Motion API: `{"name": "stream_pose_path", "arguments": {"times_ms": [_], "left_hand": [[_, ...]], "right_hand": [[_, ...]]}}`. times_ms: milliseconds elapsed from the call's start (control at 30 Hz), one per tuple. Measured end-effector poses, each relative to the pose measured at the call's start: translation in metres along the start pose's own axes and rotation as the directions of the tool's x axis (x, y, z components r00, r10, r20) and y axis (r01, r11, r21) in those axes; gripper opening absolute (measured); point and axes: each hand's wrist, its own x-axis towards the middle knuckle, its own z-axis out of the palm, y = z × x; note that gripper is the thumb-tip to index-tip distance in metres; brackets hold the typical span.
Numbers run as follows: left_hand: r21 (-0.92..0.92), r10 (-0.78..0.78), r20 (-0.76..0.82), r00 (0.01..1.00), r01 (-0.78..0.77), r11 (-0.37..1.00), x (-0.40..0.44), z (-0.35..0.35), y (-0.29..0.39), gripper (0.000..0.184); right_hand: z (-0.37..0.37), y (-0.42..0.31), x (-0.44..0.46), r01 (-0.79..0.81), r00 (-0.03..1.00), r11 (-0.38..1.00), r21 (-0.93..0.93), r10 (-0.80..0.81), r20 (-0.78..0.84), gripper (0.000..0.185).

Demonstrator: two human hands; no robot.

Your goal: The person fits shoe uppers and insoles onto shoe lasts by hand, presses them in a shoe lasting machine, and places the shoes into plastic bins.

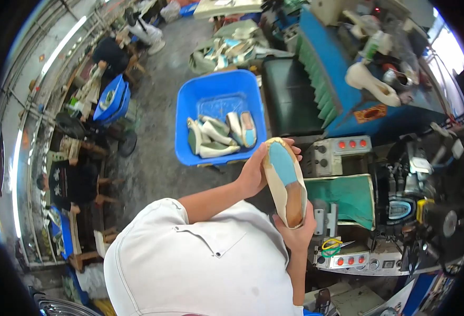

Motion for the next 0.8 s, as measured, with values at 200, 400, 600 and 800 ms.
{"name": "stream_pose_path", "arguments": {"times_ms": [200,400,600,800], "left_hand": [[-0.176,0.011,-0.316,0.949,-0.07,0.982,-0.008,-0.128,0.031,0.071],[-0.193,-0.013,-0.534,0.845,-0.107,0.975,-0.013,-0.214,0.079,0.074],[-0.11,0.012,-0.693,0.721,-0.122,0.987,-0.01,-0.251,0.11,0.07],[-0.122,-0.027,-0.664,0.747,-0.073,0.99,-0.01,-0.274,0.118,0.063]], "right_hand": [[0.095,-0.019,0.064,-0.293,0.928,0.923,0.248,0.213,0.305,0.065],[0.181,-0.039,0.133,-0.467,0.815,0.856,0.22,0.32,0.484,0.057],[0.228,-0.035,0.159,-0.538,0.755,0.828,0.158,0.389,0.528,0.06],[0.244,-0.035,0.171,-0.624,0.712,0.761,0.18,0.458,0.532,0.06]]}}
